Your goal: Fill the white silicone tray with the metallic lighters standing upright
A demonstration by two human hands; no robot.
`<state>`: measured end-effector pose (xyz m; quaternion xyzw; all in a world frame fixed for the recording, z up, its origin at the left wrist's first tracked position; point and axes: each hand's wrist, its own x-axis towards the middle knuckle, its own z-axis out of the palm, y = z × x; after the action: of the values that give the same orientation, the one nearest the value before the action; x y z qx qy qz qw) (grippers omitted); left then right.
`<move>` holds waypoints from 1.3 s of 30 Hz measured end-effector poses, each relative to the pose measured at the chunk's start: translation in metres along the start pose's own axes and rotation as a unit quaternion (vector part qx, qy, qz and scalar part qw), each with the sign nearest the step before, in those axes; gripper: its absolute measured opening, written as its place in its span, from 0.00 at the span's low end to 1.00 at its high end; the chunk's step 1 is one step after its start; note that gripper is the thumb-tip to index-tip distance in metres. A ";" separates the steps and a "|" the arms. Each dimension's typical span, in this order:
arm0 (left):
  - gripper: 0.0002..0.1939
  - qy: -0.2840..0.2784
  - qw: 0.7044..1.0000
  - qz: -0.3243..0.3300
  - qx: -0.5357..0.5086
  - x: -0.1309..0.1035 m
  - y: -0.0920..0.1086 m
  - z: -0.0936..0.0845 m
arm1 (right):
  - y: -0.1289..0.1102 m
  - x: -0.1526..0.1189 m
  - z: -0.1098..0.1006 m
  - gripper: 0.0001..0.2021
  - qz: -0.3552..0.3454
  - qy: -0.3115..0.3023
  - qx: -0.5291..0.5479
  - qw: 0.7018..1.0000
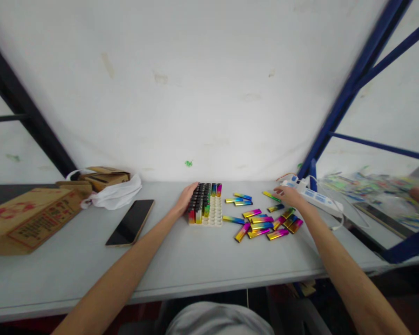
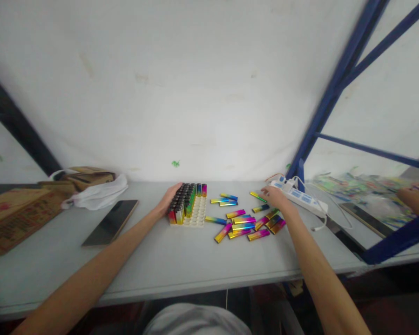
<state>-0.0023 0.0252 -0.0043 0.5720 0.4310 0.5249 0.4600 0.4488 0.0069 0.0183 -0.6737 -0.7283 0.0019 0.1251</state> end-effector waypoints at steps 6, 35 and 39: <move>0.25 -0.003 1.000 0.019 -0.002 0.000 0.000 0.001 | -0.019 0.005 -0.002 0.13 -0.010 -0.084 -0.029 0.996; 0.22 0.003 1.000 0.018 0.001 0.004 -0.006 0.000 | -0.245 -0.025 0.028 0.22 -0.110 -0.078 0.713 0.688; 0.23 0.002 1.000 0.006 -0.005 0.004 -0.007 -0.001 | -0.252 -0.032 0.030 0.25 -0.051 -0.064 0.673 0.735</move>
<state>-0.0029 0.0304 -0.0102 0.5715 0.4260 0.5308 0.4585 0.1981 -0.0427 0.0270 -0.3734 -0.5762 0.5288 0.4990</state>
